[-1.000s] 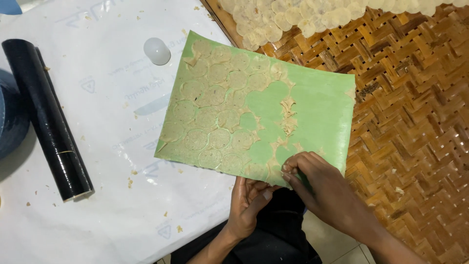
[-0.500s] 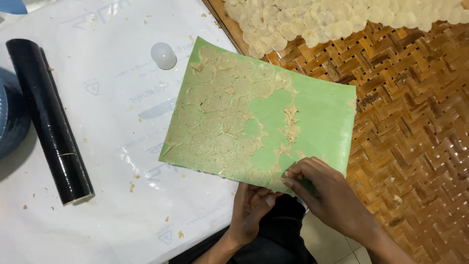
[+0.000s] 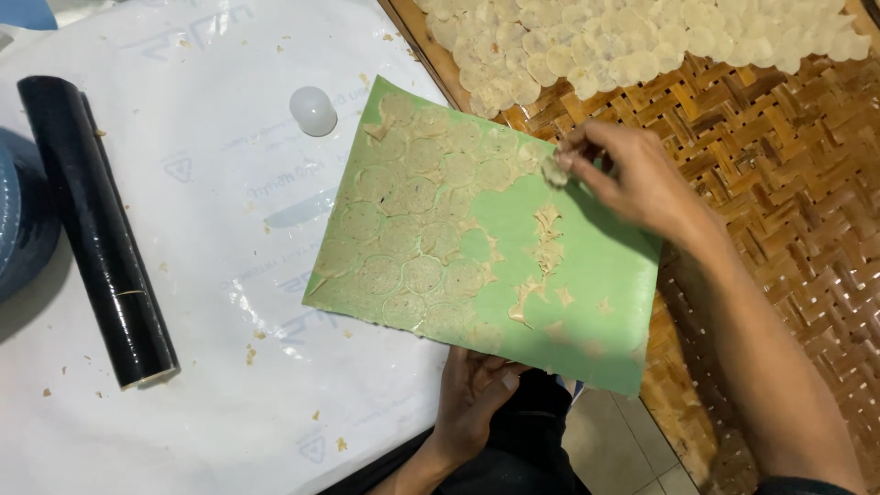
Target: Peeling small circular food pieces from a green mat and arranging them on a bamboo drying tray.
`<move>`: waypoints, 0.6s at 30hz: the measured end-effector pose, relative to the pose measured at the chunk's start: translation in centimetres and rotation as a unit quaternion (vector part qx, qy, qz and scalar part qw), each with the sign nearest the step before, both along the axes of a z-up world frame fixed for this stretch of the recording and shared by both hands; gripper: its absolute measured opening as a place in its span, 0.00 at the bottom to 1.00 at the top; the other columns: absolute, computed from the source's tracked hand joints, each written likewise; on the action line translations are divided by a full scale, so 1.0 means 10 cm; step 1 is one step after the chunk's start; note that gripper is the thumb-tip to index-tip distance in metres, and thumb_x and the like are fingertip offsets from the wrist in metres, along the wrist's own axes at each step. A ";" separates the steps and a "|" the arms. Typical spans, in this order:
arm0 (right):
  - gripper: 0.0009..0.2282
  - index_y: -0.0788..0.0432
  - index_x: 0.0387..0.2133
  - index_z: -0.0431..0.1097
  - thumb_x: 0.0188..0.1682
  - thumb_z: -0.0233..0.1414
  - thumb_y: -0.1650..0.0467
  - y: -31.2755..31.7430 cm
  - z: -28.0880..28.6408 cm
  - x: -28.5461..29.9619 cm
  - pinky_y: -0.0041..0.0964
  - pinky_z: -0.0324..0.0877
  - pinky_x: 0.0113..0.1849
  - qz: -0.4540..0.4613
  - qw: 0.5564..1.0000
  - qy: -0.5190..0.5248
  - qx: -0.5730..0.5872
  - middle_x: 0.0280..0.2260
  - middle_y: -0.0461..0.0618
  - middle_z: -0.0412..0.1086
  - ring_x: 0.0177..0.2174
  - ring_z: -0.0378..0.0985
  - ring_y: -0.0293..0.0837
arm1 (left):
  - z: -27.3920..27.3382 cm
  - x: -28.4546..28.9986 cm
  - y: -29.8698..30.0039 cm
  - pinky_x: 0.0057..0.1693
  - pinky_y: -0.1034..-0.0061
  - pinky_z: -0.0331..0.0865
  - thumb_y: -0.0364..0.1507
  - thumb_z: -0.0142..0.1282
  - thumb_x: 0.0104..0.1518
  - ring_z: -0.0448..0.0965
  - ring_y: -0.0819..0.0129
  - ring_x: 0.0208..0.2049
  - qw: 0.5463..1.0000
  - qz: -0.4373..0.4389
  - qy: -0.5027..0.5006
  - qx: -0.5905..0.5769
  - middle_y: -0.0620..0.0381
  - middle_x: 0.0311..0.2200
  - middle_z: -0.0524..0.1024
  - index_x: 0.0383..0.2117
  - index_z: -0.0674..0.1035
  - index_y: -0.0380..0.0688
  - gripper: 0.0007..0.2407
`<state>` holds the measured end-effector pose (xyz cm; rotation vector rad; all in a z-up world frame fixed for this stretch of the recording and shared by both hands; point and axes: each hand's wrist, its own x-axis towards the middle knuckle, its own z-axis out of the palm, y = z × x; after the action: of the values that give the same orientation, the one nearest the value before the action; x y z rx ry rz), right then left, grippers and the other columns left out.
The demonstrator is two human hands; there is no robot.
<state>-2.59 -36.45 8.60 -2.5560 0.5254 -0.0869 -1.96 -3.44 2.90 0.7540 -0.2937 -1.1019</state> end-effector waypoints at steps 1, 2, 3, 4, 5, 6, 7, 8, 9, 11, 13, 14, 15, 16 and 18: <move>0.06 0.67 0.42 0.73 0.53 0.55 0.76 -0.11 -0.02 0.13 0.36 0.75 0.24 -0.017 1.000 0.026 -0.004 0.36 0.62 0.77 0.24 0.77 0.48 | 0.02 0.01 0.01 0.60 0.64 0.72 0.17 0.49 0.57 0.78 0.53 0.53 1.000 -0.005 0.001 0.019 0.42 0.53 0.72 0.63 0.59 0.34 0.25; 0.06 0.67 0.42 0.73 0.53 0.55 0.76 -0.19 -0.06 0.19 0.36 0.75 0.24 -0.014 1.000 0.023 -0.007 0.36 0.62 0.77 0.24 0.77 0.48 | 0.02 0.00 0.00 0.60 0.64 0.72 0.17 0.49 0.57 0.78 0.53 0.53 1.000 -0.002 -0.001 0.017 0.42 0.53 0.72 0.63 0.59 0.34 0.25; 0.05 0.68 0.40 0.73 0.54 0.56 0.76 -0.28 -0.10 0.26 0.39 0.75 0.29 -0.023 0.999 -0.014 -0.033 0.36 0.62 0.76 0.27 0.76 0.50 | 0.02 0.00 -0.01 0.61 0.63 0.71 0.16 0.48 0.57 0.77 0.52 0.54 1.000 0.000 0.016 -0.006 0.41 0.54 0.72 0.64 0.58 0.35 0.26; 0.05 0.69 0.38 0.73 0.55 0.57 0.76 -0.35 -0.15 0.32 0.43 0.75 0.34 -0.033 0.997 -0.051 -0.057 0.37 0.62 0.74 0.30 0.75 0.51 | 0.02 -0.01 -0.02 0.62 0.63 0.71 0.16 0.47 0.57 0.76 0.52 0.55 0.999 0.002 0.033 -0.027 0.40 0.54 0.72 0.65 0.56 0.35 0.27; 0.05 0.69 0.38 0.73 0.55 0.57 0.76 -0.43 -0.20 0.37 0.43 0.75 0.34 -0.030 0.996 -0.053 -0.058 0.37 0.62 0.74 0.30 0.75 0.51 | 0.02 0.00 -0.01 0.62 0.63 0.71 0.16 0.47 0.57 0.76 0.52 0.55 0.999 0.005 0.031 -0.029 0.40 0.54 0.72 0.65 0.56 0.35 0.27; 0.04 0.70 0.37 0.75 0.54 0.60 0.76 -0.50 -0.25 0.41 0.43 0.75 0.34 -0.040 0.990 -0.079 -0.108 0.36 0.61 0.73 0.29 0.74 0.51 | 0.03 0.01 -0.01 0.60 0.65 0.71 0.16 0.47 0.57 0.77 0.53 0.54 0.999 0.000 0.039 -0.016 0.41 0.53 0.74 0.64 0.58 0.35 0.26; 0.04 0.70 0.35 0.76 0.53 0.62 0.77 -0.57 -0.30 0.44 0.43 0.74 0.34 -0.050 0.981 -0.106 -0.158 0.35 0.61 0.72 0.29 0.73 0.51 | 0.03 0.00 0.00 0.59 0.68 0.71 0.16 0.48 0.58 0.78 0.55 0.53 0.999 -0.006 0.047 -0.003 0.42 0.51 0.75 0.64 0.59 0.35 0.25; 0.04 0.70 0.35 0.76 0.53 0.62 0.77 -0.60 -0.35 0.46 0.43 0.74 0.34 -0.050 0.981 -0.105 -0.158 0.35 0.61 0.72 0.29 0.73 0.51 | 0.03 0.00 0.00 0.59 0.68 0.71 0.16 0.48 0.58 0.78 0.55 0.53 0.999 -0.006 0.048 -0.003 0.42 0.51 0.75 0.64 0.59 0.35 0.25; 0.03 0.70 0.35 0.77 0.53 0.62 0.78 -0.64 -0.39 0.49 0.41 0.75 0.33 -0.064 0.979 -0.112 -0.159 0.35 0.61 0.72 0.28 0.74 0.50 | 0.02 0.00 0.00 0.60 0.67 0.71 0.16 0.48 0.59 0.77 0.55 0.54 0.999 -0.004 0.044 -0.012 0.42 0.53 0.74 0.63 0.59 0.35 0.24; 0.02 0.70 0.35 0.78 0.52 0.61 0.79 -0.67 -0.41 0.51 0.39 0.76 0.31 -0.080 0.977 -0.118 -0.161 0.34 0.61 0.72 0.27 0.74 0.49 | 0.01 -0.01 0.00 0.61 0.67 0.70 0.17 0.47 0.60 0.76 0.54 0.55 0.999 -0.003 0.041 -0.022 0.42 0.54 0.73 0.63 0.59 0.35 0.23; 0.04 0.72 0.36 0.79 0.50 0.62 0.79 -0.62 -0.38 0.54 0.40 0.74 0.30 -0.094 0.971 -0.133 -0.177 0.33 0.62 0.73 0.26 0.74 0.50 | -0.01 -0.01 0.00 0.61 0.65 0.71 0.16 0.47 0.58 0.77 0.51 0.55 0.999 -0.004 0.044 -0.024 0.41 0.55 0.72 0.66 0.56 0.35 0.27; 0.04 0.72 0.36 0.79 0.50 0.62 0.79 -0.66 -0.41 0.53 0.40 0.74 0.30 -0.094 0.970 -0.133 -0.178 0.33 0.62 0.73 0.26 0.74 0.50 | -0.02 -0.01 0.00 0.61 0.65 0.71 0.16 0.47 0.58 0.77 0.51 0.55 0.999 -0.004 0.044 -0.025 0.41 0.55 0.72 0.66 0.56 0.35 0.27; 0.03 0.71 0.34 0.78 0.51 0.63 0.79 -0.69 -0.44 0.53 0.39 0.75 0.29 -0.099 0.970 -0.138 -0.172 0.32 0.61 0.73 0.25 0.73 0.49 | -0.04 -0.01 0.01 0.60 0.66 0.71 0.17 0.48 0.58 0.77 0.53 0.54 0.999 -0.007 0.043 -0.010 0.40 0.53 0.73 0.64 0.58 0.34 0.25; 0.03 0.71 0.33 0.77 0.51 0.63 0.78 -0.73 -0.48 0.52 0.38 0.75 0.27 -0.105 0.970 -0.143 -0.166 0.32 0.60 0.72 0.25 0.73 0.48 | -0.05 -0.01 0.01 0.60 0.67 0.71 0.18 0.49 0.58 0.77 0.54 0.53 0.999 -0.010 0.042 0.006 0.40 0.52 0.73 0.61 0.60 0.34 0.23; 0.04 0.72 0.34 0.76 0.52 0.62 0.79 -0.65 -0.34 0.48 0.39 0.74 0.29 -0.082 0.971 -0.157 -0.159 0.34 0.61 0.72 0.26 0.73 0.48 | -0.03 0.00 0.01 0.60 0.67 0.71 0.17 0.48 0.57 0.77 0.53 0.54 0.999 -0.012 0.046 -0.003 0.41 0.53 0.73 0.63 0.59 0.34 0.24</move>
<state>2.19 -42.99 5.16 -2.7226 0.6389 -0.6729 -1.99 -3.37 2.58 0.6929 -0.2280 -1.1543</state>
